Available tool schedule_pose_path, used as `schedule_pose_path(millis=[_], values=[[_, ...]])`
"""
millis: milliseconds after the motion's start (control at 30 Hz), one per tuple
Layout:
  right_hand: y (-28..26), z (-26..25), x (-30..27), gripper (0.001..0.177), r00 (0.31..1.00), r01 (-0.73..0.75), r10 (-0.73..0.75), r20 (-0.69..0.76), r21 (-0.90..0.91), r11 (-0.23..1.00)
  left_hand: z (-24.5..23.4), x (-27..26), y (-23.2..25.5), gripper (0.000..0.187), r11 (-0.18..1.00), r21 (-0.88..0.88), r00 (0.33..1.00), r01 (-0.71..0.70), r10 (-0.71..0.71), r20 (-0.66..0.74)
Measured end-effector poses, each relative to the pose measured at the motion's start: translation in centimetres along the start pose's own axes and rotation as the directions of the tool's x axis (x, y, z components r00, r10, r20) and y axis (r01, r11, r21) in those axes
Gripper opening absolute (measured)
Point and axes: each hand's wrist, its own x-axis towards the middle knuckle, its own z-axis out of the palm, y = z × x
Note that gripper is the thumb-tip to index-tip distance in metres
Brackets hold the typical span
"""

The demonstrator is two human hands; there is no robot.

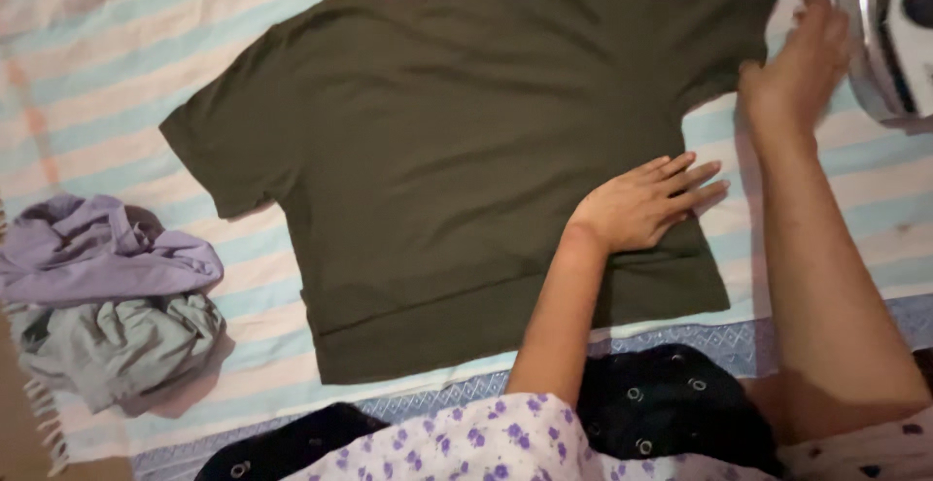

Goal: The person irons a dark green t-shirt laid out on a striped cloth on the floor. They smooth the fabric with their hands, use a white iron to press the shirt, and then fold it neatly.

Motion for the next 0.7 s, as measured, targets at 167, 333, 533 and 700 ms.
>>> schedule_pose_path(millis=[167,333,533,700], values=[[-6.7,4.4,1.6,0.066,0.904,0.148,-0.264,0.336,0.333,0.931,0.0,0.1,-0.2,0.051,0.999,-0.045,1.0,0.021,-0.022,-0.02],[-9.7,6.6,1.5,0.067,0.804,0.091,-0.219,0.552,0.25,0.964,0.2,0.0,0.0,0.045,0.991,-0.127,0.99,0.053,-0.069,-0.124],[-9.1,6.6,1.5,0.062,0.81,0.048,-0.157,0.565,0.202,0.978,-2.4,-1.1,0.0,0.027,0.952,-0.155,0.868,0.265,-0.306,-0.391],[-9.1,6.7,0.6,0.061,0.843,0.108,-0.166,0.512,0.141,0.984,-4.9,-0.7,-4.9,0.045,0.788,-0.252,0.585,0.562,-0.595,-0.551]])
